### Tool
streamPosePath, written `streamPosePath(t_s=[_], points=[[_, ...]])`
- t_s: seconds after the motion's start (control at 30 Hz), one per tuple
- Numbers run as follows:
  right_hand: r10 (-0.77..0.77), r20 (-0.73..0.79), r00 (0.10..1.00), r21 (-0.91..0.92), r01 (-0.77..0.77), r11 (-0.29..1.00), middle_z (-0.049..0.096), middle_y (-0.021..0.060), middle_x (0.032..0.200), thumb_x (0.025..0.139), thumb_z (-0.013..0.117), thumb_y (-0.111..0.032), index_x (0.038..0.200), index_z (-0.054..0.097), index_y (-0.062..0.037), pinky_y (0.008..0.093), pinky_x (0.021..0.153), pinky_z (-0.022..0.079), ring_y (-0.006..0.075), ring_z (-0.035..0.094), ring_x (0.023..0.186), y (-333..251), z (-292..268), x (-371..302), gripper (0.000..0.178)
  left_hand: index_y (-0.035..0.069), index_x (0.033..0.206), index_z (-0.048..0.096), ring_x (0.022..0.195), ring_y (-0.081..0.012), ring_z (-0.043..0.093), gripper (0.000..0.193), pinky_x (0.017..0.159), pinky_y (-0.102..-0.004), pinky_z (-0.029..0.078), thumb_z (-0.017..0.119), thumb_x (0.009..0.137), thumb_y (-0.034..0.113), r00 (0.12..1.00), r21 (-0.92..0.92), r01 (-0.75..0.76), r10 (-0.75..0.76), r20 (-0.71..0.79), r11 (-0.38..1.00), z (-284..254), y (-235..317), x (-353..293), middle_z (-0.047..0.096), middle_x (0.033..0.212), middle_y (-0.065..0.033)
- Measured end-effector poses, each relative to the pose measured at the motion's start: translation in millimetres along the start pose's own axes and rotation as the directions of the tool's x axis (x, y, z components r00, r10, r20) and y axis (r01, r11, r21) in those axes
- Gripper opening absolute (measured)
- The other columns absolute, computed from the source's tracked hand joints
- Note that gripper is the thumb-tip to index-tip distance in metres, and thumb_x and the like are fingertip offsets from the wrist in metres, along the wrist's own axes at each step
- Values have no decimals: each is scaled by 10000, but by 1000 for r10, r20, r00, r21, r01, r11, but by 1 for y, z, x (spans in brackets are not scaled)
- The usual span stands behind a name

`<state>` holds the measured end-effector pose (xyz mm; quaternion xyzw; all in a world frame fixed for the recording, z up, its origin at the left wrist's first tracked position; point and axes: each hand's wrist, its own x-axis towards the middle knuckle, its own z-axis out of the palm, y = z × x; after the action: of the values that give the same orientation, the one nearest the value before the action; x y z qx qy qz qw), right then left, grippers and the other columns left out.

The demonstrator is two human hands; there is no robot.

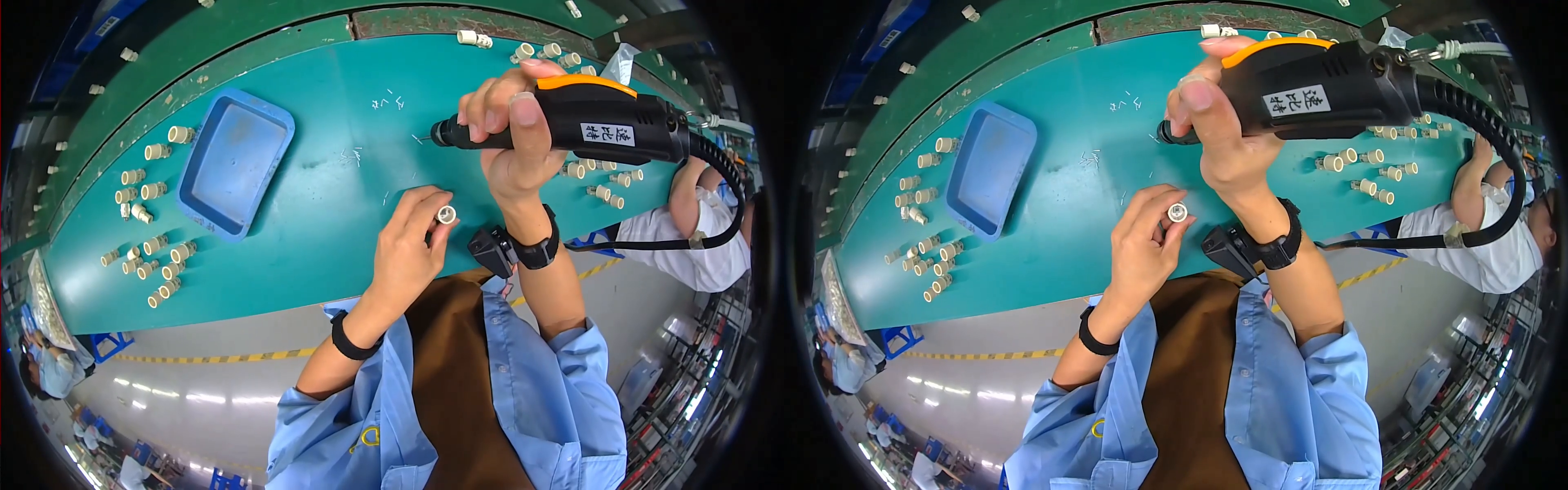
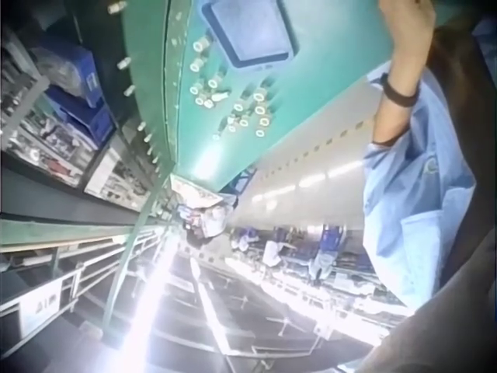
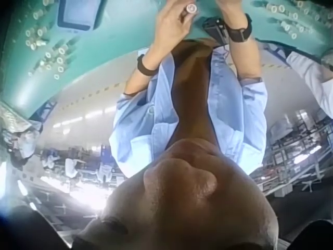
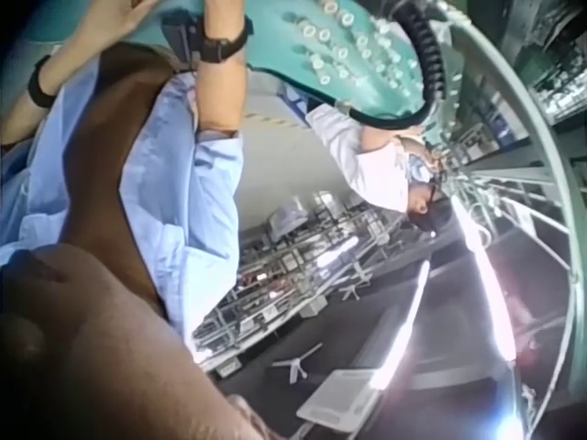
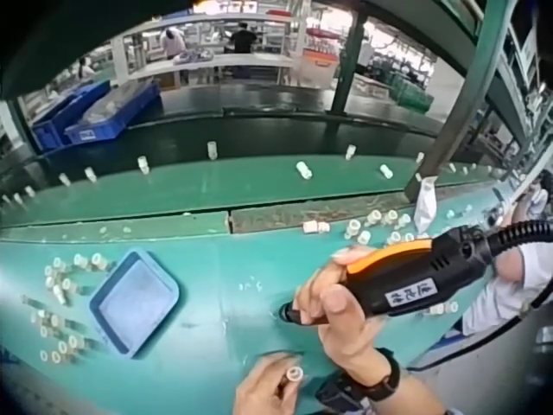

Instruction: Assemble small plastic components by inserting screws using an electric screwdriver at a factory workbench.

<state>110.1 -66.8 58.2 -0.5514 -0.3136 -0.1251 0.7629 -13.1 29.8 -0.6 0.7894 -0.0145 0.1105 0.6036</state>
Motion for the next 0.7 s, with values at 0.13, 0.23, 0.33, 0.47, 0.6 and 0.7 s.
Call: streamPosePath(t_s=[0.13,0.23,0.33,0.47,0.6,0.7], points=[[-7,-72,997,-45,3,999,463,21,706,928,511,-227,1204,452,-79,336,574,438,130,458,551,-3,-2,2,318,25,1120,605,632,-100,513,448,508,-226,417,747,701,-46,997,-24,76,-75,22,997,-9,15,0,591,1095,-82],[3,-72,997,78,2,997,439,8,702,933,490,-291,1221,461,-118,320,587,415,123,438,555,-26,-8,2,337,35,1167,590,635,-102,499,518,507,-222,409,760,684,-41,989,-24,147,-146,34,989,-25,24,3,579,1120,-84],[46,-22,999,189,-41,981,434,-2,706,939,472,-347,1239,459,-145,313,592,402,117,429,557,-53,-14,4,361,37,1153,613,631,-105,488,512,499,-218,395,772,671,-32,997,62,33,-29,-77,998,-41,27,14,581,1095,-81],[53,35,998,301,-61,952,445,-12,719,944,459,-407,1260,454,-164,308,594,396,111,435,564,-71,-16,-5,399,3,1059,651,592,-134,471,403,534,-255,420,764,673,-34,990,197,-119,131,-46,973,-35,33,26,548,1023,-81],[46,57,997,329,-62,942,457,-15,730,942,464,-428,1270,446,-168,308,597,399,110,445,571,-77,-16,-10,419,-6,968,679,598,-138,484,300,523,-270,409,752,679,-47,989,188,-141,147,-15,972,-21,29,22,537,938,-77],[44,77,996,330,-67,941,465,-16,738,938,473,-435,1277,436,-170,308,604,403,110,454,578,-84,-26,-13,432,-14,889,679,598,-147,499,215,508,-278,399,738,688,-61,979,83,-189,194,-60,979,-13,20,19,525,852,-73]])
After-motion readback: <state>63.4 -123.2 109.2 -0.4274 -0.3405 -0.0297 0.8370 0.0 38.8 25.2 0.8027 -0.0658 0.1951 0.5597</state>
